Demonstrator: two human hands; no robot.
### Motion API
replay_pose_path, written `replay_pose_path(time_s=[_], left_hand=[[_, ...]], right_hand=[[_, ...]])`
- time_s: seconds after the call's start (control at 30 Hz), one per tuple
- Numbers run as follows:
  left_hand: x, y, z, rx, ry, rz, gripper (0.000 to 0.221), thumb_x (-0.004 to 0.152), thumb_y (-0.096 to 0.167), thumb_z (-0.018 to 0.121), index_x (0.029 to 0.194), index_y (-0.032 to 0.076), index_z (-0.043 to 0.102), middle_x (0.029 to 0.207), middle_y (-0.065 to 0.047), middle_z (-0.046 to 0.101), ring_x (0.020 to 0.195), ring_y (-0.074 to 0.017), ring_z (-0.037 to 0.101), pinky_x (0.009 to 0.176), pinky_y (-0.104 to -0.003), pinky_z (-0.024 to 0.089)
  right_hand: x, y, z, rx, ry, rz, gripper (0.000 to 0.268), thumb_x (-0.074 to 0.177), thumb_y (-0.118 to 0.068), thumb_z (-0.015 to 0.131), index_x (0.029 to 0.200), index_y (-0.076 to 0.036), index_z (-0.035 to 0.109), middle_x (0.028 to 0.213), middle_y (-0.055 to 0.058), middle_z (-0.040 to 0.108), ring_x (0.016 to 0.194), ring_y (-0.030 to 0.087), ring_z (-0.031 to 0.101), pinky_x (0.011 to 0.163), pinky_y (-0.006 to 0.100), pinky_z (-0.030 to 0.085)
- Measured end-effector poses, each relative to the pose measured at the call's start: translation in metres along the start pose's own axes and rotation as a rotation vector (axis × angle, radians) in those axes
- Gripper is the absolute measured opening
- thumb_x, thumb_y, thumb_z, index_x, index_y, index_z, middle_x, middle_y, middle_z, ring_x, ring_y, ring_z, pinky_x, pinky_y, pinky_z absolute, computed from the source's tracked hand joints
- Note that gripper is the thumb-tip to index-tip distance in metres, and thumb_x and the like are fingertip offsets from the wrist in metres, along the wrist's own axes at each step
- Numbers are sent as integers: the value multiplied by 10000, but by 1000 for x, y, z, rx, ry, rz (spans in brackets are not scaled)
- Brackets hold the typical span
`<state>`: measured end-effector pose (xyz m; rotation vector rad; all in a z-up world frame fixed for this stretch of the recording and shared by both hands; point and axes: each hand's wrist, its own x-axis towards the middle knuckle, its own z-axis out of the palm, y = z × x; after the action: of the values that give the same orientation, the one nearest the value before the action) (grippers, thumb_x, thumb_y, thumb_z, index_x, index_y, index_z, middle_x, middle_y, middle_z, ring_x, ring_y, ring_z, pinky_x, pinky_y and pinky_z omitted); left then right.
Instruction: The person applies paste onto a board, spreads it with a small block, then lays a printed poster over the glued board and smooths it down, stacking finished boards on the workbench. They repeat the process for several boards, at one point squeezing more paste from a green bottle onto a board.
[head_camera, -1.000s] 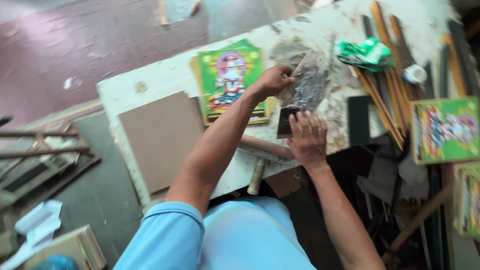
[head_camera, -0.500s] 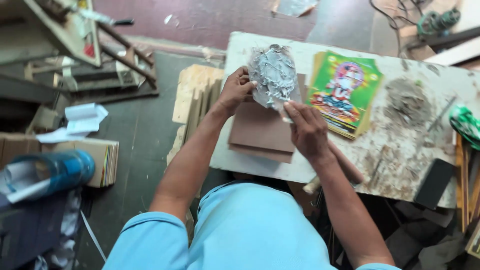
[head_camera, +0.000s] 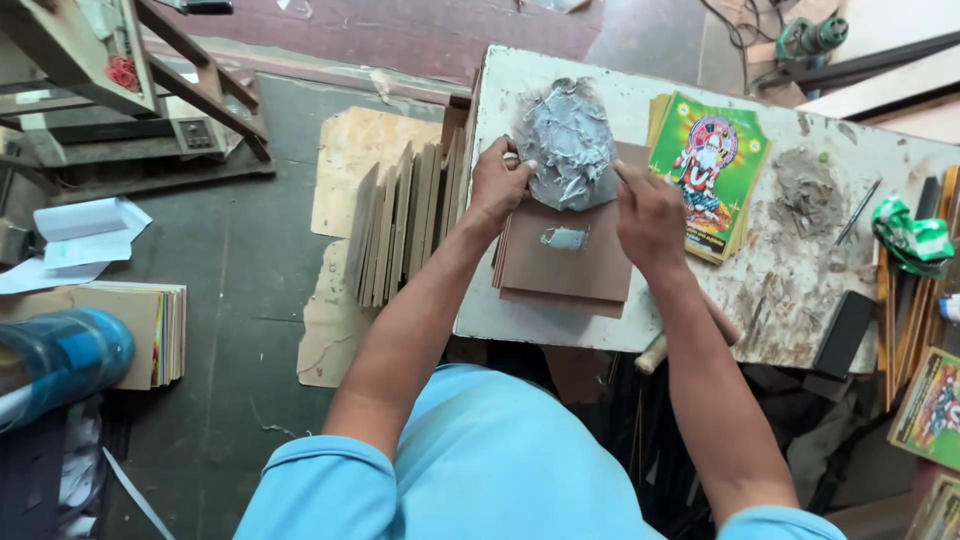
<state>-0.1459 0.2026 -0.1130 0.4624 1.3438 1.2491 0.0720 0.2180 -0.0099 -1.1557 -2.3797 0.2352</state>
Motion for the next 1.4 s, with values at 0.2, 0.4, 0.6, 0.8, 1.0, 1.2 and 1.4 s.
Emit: replay_pose_path(time_s=[0.2, 0.4, 0.6, 0.8, 1.0, 1.2, 1.4], left_hand=[[-5, 1, 4, 111, 68, 63, 172, 887, 52, 722, 1012, 37, 604, 808, -59, 753, 635, -101, 636, 521, -276, 501], [0, -9, 8, 161, 109, 202, 194, 865, 57, 734, 1014, 47, 611, 833, -41, 761, 726, -83, 681, 657, -274, 540], [0, -3, 5, 145, 88, 122, 195, 881, 55, 734, 1011, 34, 590, 796, -64, 729, 659, -100, 606, 576, -289, 500], [5, -7, 6, 65, 53, 124, 165, 879, 45, 721, 1002, 41, 612, 799, -35, 747, 666, -77, 636, 576, -272, 514], [7, -15, 7, 80, 58, 164, 188, 876, 34, 746, 1005, 32, 609, 805, -74, 734, 672, -96, 606, 585, -283, 494], [8, -15, 7, 92, 89, 150, 187, 863, 43, 750, 992, 33, 615, 837, -63, 758, 726, -107, 652, 630, -287, 522], [8, -17, 8, 150, 90, 189, 197, 868, 74, 747, 1015, 40, 621, 870, -65, 755, 761, -110, 675, 668, -291, 548]], right_hand=[[-6, -39, 8, -108, -95, -28, 349, 905, 15, 640, 1232, -88, 703, 1045, 138, 749, 984, 317, 695, 908, 444, 457], [-14, -57, -12, -57, -201, -85, 363, 849, 23, 656, 1179, -116, 713, 989, 111, 745, 961, 309, 684, 950, 421, 449], [-14, -36, -17, 146, -145, 14, 315, 985, 11, 613, 1253, -120, 711, 1120, 129, 737, 1008, 321, 677, 904, 424, 502], [-1, -46, 19, -83, -37, -38, 360, 945, 22, 622, 1262, -115, 724, 1142, 116, 748, 1070, 294, 684, 936, 432, 470], [6, -56, -2, -28, -174, -112, 331, 909, -7, 662, 1204, -137, 738, 1057, 81, 754, 1030, 268, 684, 933, 413, 452], [-33, -47, -9, 12, -157, -59, 348, 947, -7, 613, 1263, -116, 711, 1114, 94, 718, 1058, 297, 652, 947, 432, 455], [-118, -99, 15, -357, -88, -152, 404, 914, -68, 659, 1313, -105, 714, 1141, 44, 690, 948, 220, 601, 881, 393, 401]])
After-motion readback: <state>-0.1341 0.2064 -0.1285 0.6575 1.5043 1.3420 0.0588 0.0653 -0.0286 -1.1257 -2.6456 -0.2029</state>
